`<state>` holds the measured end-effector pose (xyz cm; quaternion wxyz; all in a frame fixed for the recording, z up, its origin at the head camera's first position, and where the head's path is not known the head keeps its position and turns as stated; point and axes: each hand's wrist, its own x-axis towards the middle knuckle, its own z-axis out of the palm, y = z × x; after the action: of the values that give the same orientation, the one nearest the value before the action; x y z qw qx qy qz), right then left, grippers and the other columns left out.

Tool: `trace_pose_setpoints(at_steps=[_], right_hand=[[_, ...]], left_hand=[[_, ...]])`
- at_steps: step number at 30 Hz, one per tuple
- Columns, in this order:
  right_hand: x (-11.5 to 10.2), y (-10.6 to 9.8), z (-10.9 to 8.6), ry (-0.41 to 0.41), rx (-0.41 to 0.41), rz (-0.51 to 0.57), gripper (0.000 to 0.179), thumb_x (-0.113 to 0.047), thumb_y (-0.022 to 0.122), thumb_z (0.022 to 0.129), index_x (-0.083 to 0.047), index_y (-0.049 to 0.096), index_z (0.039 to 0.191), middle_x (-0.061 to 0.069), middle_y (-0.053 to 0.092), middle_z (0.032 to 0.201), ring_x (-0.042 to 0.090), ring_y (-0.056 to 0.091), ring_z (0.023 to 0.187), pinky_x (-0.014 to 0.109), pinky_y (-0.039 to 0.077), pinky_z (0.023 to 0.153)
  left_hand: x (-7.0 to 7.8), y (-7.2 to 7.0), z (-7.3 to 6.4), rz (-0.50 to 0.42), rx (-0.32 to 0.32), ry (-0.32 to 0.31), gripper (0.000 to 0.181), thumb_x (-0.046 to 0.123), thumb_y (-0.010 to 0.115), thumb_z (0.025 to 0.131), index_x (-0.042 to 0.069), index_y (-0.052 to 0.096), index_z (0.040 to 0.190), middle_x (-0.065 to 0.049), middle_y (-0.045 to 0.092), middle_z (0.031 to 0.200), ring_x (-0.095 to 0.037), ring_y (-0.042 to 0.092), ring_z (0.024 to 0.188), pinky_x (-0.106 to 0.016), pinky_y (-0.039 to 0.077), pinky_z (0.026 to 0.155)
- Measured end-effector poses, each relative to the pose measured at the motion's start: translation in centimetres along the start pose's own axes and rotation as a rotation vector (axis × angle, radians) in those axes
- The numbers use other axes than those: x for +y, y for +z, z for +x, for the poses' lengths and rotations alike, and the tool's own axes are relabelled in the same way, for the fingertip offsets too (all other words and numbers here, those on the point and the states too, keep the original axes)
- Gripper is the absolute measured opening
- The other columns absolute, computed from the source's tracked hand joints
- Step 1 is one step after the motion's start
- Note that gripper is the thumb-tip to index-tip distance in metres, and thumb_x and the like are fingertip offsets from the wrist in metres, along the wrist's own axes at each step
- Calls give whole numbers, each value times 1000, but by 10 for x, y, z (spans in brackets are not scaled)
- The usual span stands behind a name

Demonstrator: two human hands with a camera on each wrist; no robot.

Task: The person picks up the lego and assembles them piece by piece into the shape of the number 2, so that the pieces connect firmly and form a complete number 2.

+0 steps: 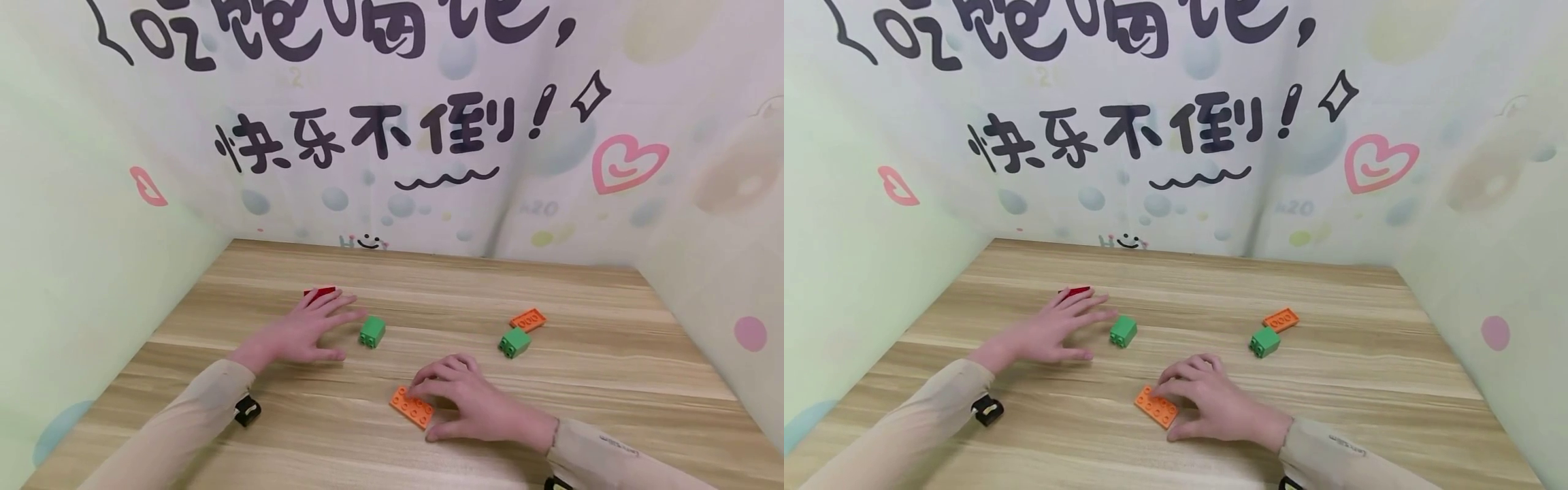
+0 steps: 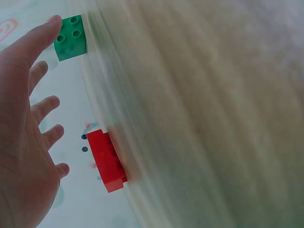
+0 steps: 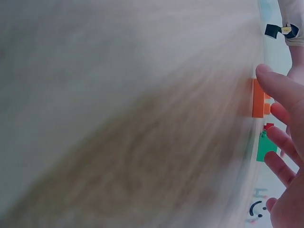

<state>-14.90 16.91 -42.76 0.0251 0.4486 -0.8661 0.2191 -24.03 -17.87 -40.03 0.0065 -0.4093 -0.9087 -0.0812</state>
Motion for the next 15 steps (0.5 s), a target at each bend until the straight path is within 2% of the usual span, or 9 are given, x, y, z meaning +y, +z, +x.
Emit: trace_pose_setpoints(at_steps=[8,15], right_hand=[[-5,2,5,123,-11,84,38,-44,78,81,-39,65,117,-23,61,120,5,49,116,43,30,98],[-7,2,3,133,-10,101,40,-27,77,84,-37,65,121,-21,62,119,5,50,114,36,34,92]], left_hand=[[2,4,5,-25,-14,14,75,51,66,89,28,35,154,-9,30,163,-37,22,152,-65,17,119],[6,5,9,-55,-33,13,74,49,65,91,29,33,155,-9,30,163,-37,26,150,-63,21,119]])
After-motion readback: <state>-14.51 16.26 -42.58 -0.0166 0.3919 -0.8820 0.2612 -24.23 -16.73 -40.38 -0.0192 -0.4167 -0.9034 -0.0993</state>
